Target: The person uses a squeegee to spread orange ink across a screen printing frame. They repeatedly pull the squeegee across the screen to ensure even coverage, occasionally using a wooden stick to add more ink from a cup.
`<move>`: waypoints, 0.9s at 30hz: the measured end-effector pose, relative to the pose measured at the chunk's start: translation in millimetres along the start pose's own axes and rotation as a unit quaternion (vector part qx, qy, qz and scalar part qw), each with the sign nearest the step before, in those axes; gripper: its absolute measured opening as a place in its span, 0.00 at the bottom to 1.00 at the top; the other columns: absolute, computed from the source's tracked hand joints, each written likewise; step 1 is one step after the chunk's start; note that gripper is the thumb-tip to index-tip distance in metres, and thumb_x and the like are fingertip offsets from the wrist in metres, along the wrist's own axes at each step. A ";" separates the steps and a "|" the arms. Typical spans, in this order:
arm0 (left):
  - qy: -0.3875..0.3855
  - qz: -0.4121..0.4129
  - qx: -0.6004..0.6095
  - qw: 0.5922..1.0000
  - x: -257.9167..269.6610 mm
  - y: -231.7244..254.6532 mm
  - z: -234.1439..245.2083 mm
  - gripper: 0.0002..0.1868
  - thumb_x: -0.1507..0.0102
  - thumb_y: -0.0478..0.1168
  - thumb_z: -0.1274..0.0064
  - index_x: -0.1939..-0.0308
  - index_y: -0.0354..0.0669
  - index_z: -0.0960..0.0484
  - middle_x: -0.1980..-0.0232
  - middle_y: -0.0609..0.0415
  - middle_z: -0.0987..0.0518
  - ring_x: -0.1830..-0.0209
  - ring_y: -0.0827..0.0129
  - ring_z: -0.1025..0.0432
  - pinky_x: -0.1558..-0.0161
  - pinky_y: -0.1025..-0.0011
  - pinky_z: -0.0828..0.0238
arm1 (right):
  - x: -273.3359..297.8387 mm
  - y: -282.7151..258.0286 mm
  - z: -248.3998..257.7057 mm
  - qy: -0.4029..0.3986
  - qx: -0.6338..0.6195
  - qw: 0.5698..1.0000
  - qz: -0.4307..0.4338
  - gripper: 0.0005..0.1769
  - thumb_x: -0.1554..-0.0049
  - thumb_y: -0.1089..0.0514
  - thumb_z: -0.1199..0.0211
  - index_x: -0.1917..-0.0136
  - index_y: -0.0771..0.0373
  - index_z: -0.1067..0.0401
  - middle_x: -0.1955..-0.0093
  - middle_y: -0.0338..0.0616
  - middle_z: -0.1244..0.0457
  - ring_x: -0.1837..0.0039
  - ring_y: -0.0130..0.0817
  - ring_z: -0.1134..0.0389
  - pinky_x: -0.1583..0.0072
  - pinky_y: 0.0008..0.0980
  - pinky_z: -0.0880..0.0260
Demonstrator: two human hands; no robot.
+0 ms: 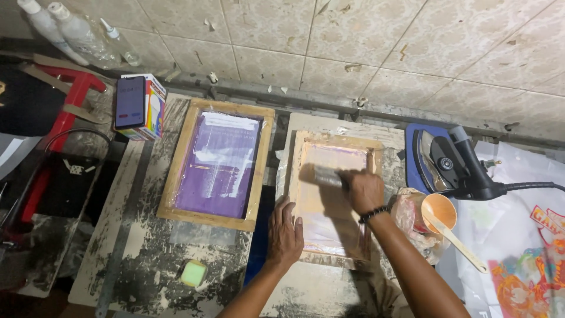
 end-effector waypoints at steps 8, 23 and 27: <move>0.019 0.009 0.017 1.000 3.0 -2.1 0.5 0.20 0.27 0.44 0.68 0.38 0.37 0.29 0.30 0.43 0.29 0.27 0.52 0.37 0.30 0.55 0.41 | -2.5 -16.4 -19.3 -0.107 -0.061 0.992 -0.011 0.12 0.34 0.52 0.44 0.40 0.44 0.25 0.75 0.35 0.37 0.74 0.29 0.36 0.52 0.38 0.34; 0.034 -0.017 0.020 0.999 2.3 0.1 1.5 0.20 0.27 0.44 0.68 0.38 0.36 0.29 0.30 0.42 0.29 0.27 0.50 0.37 0.29 0.56 0.41 | 15.2 -7.6 -28.0 0.046 -0.037 0.998 0.011 0.20 0.43 0.54 0.31 0.39 0.56 0.28 0.43 0.49 0.30 0.47 0.50 0.29 0.46 0.48 0.28; 0.022 -0.006 0.027 0.999 1.9 -5.9 -2.6 0.21 0.27 0.46 0.69 0.38 0.37 0.30 0.30 0.41 0.30 0.27 0.50 0.37 0.30 0.55 0.42 | 60.9 -25.3 -38.6 -0.034 -0.050 0.997 0.042 0.30 0.47 0.54 0.29 0.32 0.56 0.31 0.37 0.50 0.31 0.41 0.49 0.29 0.39 0.49 0.27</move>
Point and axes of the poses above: each hand's wrist, its own x-axis away from the middle knuckle, its own z-axis out of the back of the hand, y = z × x, the point moved 10 cm from there along -x, towards the middle knuckle
